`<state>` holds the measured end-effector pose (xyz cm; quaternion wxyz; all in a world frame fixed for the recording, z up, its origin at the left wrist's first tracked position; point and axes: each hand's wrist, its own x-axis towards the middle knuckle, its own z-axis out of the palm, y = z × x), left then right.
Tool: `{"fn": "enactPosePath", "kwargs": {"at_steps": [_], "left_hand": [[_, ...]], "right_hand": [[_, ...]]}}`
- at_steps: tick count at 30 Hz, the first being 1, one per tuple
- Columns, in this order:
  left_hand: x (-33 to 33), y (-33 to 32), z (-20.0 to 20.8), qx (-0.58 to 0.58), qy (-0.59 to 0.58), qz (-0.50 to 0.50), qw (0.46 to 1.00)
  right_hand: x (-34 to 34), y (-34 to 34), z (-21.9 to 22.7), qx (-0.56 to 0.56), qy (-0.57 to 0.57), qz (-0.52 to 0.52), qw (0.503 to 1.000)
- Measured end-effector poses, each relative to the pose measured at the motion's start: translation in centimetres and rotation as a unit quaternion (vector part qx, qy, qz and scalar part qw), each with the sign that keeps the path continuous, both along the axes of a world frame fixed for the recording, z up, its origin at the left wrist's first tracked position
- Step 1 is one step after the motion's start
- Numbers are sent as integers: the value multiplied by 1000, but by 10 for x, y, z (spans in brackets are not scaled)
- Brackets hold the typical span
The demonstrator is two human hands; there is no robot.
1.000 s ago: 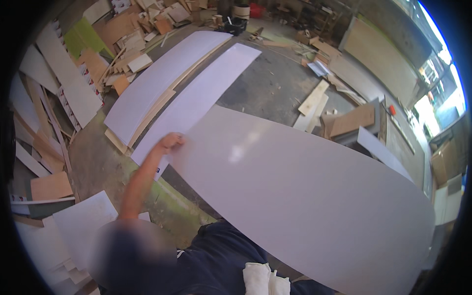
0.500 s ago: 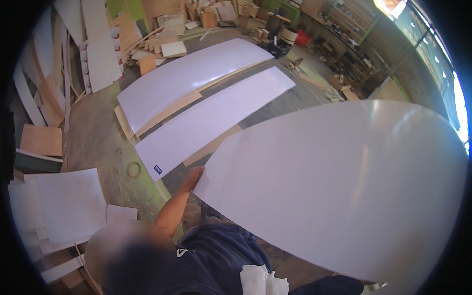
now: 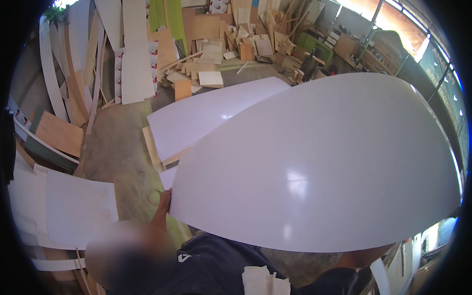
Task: The person places a large white board on a workbench and then moves it to the floor. They pick up a hand saw and begin cutting a piece of light-colored wood on the floor.
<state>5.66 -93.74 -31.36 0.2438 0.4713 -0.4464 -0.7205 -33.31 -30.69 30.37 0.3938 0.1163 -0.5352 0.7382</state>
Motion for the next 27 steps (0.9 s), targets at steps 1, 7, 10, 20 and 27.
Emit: {"fn": "enactPosePath", "kwargs": {"at_steps": [1,7,10,20,27], "left_hand": [[9,-20,-9,-17,-4,23,1000],[63,-95,-6,-34,65,136,988],[132,-122,-14,-30,77,198,977],[120,-55,24,-9,-28,356,934],[8,-27,26,8,-20,382,924]], "right_hand": [[-10,-17,-8,-9,-9,14,1000],[-62,-124,-52,-50,-70,117,989],[-97,-192,-92,-90,-123,200,968],[-245,-369,-116,-135,-187,383,894],[-404,-388,-147,-131,-186,504,833]]}}
